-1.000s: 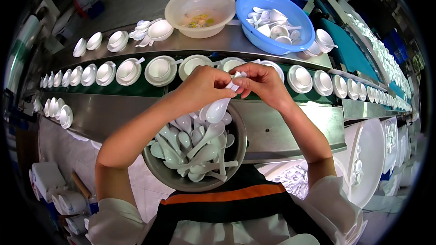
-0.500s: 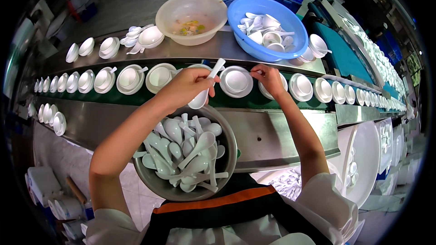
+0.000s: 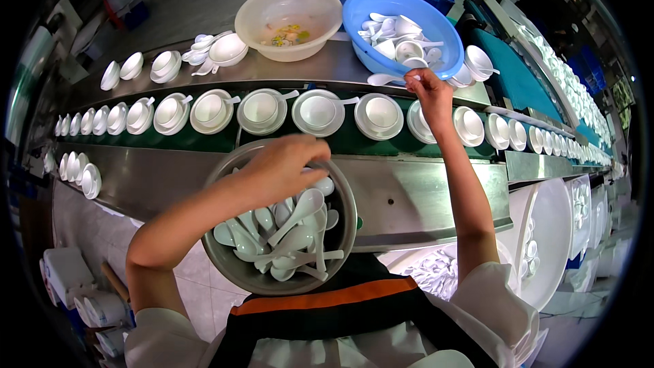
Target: The person operates a plastic film wrapping machine to seal plastic bowls and then places plastic spoons onto the sealed bowls moving along a conveyor belt.
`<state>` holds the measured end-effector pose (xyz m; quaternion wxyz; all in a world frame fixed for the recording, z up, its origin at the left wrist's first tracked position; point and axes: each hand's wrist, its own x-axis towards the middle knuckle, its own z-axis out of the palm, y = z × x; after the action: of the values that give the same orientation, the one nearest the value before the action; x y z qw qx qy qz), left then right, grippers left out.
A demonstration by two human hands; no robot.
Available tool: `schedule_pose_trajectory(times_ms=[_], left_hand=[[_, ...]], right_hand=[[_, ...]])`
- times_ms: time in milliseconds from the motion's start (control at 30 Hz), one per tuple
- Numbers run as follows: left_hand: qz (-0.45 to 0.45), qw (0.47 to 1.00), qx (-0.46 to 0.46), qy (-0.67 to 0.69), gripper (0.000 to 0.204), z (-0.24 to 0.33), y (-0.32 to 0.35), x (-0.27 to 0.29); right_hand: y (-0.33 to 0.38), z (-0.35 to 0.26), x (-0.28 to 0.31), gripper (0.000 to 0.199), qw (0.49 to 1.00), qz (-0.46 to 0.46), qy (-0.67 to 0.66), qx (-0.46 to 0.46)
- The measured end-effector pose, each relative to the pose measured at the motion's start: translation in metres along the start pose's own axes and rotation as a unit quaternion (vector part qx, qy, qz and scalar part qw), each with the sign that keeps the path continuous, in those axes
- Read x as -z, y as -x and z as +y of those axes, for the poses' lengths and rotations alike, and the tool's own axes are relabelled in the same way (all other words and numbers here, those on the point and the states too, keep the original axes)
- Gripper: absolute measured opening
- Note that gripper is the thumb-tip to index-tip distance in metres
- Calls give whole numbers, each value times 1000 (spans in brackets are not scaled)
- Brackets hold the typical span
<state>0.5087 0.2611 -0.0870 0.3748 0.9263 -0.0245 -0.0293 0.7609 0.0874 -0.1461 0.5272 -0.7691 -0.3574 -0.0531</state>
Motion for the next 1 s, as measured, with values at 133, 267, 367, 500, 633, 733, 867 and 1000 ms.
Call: schedule_pose_trajectory(times_ms=[133,267,367,500,633,733,867,1000], left_hand=[[-99,993,-61,-28,15,-9,15,-21],[-200,979,24,39,12,-12,12,-2],[-59,996,-43,-47,18,-25,16,10],[132,990,47,-35,5,-8,-5,39],[251,965,41,69,10,-15,-26,24],[137,986,38,87,13,-17,-17,13],[-25,992,-90,-87,20,-29,13,-10],[-50,954,-177,-238,14,-36,18,-11]], right_hand=[[8,43,-13,13,990,-127,43,-38],[12,39,-17,30,981,-133,125,57],[13,-12,-20,32,986,-119,107,48],[35,-81,-29,33,925,-312,-211,-44],[45,-102,-24,28,897,-354,-230,-129],[23,-69,-9,23,973,-227,-32,-35],[-1,-7,-2,13,916,-132,361,111],[2,35,-30,16,883,-210,405,108]])
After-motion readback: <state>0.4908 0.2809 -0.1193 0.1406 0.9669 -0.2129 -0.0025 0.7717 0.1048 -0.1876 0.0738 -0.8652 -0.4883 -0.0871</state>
